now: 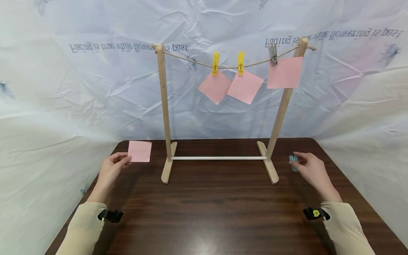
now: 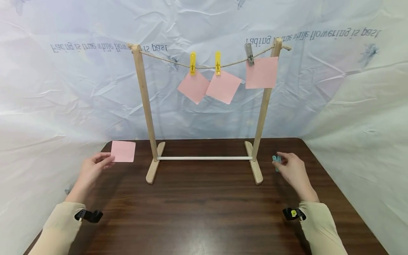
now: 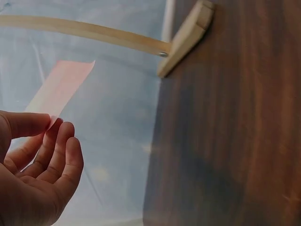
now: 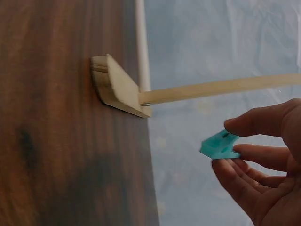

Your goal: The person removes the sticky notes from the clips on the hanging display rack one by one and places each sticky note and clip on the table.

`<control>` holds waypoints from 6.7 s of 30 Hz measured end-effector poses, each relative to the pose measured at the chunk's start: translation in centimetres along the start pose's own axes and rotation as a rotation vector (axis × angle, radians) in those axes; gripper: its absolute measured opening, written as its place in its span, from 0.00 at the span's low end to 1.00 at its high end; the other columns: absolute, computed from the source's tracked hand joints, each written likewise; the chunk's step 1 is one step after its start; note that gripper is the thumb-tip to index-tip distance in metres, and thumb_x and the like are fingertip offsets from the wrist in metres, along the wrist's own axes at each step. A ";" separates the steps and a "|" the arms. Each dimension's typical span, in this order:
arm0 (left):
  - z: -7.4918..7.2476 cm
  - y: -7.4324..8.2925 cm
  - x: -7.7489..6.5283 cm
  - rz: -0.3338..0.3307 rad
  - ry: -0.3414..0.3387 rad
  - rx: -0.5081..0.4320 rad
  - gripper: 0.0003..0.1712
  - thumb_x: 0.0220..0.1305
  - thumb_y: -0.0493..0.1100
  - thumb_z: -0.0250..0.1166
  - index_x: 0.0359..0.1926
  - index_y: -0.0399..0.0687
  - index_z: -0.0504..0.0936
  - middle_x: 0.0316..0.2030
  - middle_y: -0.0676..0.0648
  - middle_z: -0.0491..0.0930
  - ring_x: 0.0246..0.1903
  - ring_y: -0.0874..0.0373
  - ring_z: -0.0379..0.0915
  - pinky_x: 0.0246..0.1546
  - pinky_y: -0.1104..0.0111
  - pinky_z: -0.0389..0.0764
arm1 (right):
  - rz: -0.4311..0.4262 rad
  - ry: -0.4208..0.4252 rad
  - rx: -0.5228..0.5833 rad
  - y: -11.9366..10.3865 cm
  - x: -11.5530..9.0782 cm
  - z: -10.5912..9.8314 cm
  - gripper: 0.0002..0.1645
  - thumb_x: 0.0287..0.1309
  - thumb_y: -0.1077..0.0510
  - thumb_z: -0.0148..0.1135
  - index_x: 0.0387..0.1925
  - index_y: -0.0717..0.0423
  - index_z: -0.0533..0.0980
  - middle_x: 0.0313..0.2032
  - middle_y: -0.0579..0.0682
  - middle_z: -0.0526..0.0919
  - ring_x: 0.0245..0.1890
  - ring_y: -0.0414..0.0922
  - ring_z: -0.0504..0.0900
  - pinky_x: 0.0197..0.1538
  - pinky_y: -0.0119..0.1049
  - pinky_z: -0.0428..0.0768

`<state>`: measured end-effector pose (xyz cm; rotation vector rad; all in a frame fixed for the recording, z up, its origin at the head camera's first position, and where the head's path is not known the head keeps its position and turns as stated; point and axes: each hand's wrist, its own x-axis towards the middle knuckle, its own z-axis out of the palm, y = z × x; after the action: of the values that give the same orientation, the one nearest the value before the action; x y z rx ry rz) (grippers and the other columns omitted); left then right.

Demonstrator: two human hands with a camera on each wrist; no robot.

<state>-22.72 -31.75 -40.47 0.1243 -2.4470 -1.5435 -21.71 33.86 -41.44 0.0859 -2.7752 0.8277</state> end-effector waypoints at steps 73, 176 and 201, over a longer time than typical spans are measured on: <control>4.1 -4.9 0.8 -0.184 -0.270 0.086 0.18 0.70 0.37 0.64 0.50 0.21 0.79 0.34 0.41 0.86 0.29 0.57 0.83 0.31 0.68 0.85 | 0.153 -0.504 0.181 2.5 1.7 3.5 0.36 0.70 0.49 0.63 0.61 0.78 0.68 0.35 0.56 0.80 0.32 0.48 0.85 0.37 0.43 0.86; 3.3 -5.1 0.1 -0.227 -0.236 0.059 0.18 0.71 0.35 0.62 0.52 0.19 0.77 0.43 0.31 0.83 0.35 0.54 0.84 0.39 0.62 0.87 | 0.105 -0.528 0.255 2.9 1.8 3.7 0.34 0.72 0.51 0.60 0.63 0.77 0.67 0.36 0.57 0.77 0.35 0.49 0.85 0.39 0.43 0.86; 6.9 0.5 1.3 -0.098 -0.263 0.029 0.19 0.72 0.40 0.64 0.54 0.28 0.79 0.49 0.32 0.81 0.41 0.43 0.83 0.44 0.55 0.86 | 0.088 -0.390 0.263 -0.1 2.0 1.0 0.35 0.73 0.45 0.58 0.66 0.69 0.69 0.46 0.65 0.80 0.38 0.52 0.83 0.42 0.44 0.85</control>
<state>-25.71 -25.75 -42.66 0.0491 -2.7021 -1.6592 -23.87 33.26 -41.65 0.1920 -3.0223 1.3221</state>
